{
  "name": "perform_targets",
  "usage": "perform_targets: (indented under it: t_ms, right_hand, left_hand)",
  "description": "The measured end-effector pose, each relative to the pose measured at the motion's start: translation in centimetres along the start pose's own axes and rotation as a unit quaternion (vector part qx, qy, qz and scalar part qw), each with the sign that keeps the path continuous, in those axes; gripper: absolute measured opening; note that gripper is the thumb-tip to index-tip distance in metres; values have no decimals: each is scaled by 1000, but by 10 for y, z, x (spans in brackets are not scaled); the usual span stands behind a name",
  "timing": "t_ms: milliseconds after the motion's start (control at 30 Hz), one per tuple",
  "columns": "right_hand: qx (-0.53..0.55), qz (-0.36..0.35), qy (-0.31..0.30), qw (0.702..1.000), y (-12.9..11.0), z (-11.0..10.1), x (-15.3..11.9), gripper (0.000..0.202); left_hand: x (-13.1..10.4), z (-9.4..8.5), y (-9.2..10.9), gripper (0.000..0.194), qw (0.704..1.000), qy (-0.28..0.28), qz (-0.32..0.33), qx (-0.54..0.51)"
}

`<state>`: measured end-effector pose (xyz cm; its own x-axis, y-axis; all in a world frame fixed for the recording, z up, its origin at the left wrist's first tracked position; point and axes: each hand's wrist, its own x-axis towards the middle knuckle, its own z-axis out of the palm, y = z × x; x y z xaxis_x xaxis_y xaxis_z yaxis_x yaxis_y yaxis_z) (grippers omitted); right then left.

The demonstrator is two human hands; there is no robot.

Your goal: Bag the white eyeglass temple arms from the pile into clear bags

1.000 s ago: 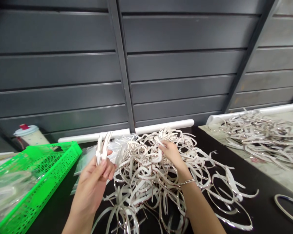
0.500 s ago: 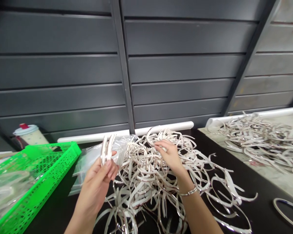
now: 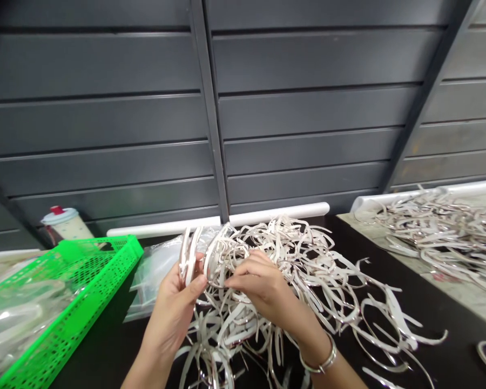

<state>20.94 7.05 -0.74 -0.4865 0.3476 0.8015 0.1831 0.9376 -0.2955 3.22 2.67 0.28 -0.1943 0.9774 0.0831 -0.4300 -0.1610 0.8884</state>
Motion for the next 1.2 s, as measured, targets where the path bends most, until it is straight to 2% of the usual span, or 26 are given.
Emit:
perform_targets:
  t_ms: [133,300,400,500,567,667,767,867,967,1067,1200]
  right_hand:
    - [44,31,20,998,6,0,-2,13]
    - [89,214,59,971,20,-6,-6,15]
    - [189,287,74,936,22,-10,-6,8]
    - [313,307,138,888,17,-9,-5,6]
    - [377,308,179,855,12,-8,-4,5]
    - [440,312,201,818,6,-7,-1,12]
    - [471,313,203,800,3,-7,1,15]
    - [476,314,203,796,5,-7,0,15]
    - [466,297,197,810,8,-7,-4,11]
    - [443,262,162,842,7,-9,-8,5]
    - [416,131,74,897,-2,-17,-9,11]
  left_hand:
    - [-5,1,3,39,999,-22,-19,-17]
    - [-9,1,4,37,1000,-19,-11,-8]
    - [-9,1,7,32,1000,-22,-2,-17]
    - [-7,1,10,25,997,-35,-14,-66]
    - [-4,0,11,23,990,-44,-59,-123]
    - [0,0,11,19,968,-54,-142,-199]
    - [3,0,8,15,954,-59,-184,-230]
    - [3,2,6,14,955,-53,-180,-228]
    - [2,2,4,23,973,-46,-139,-178]
    - [-2,-2,-1,30,997,-20,-42,-64]
    - [-6,-6,-6,21,995,16,86,46]
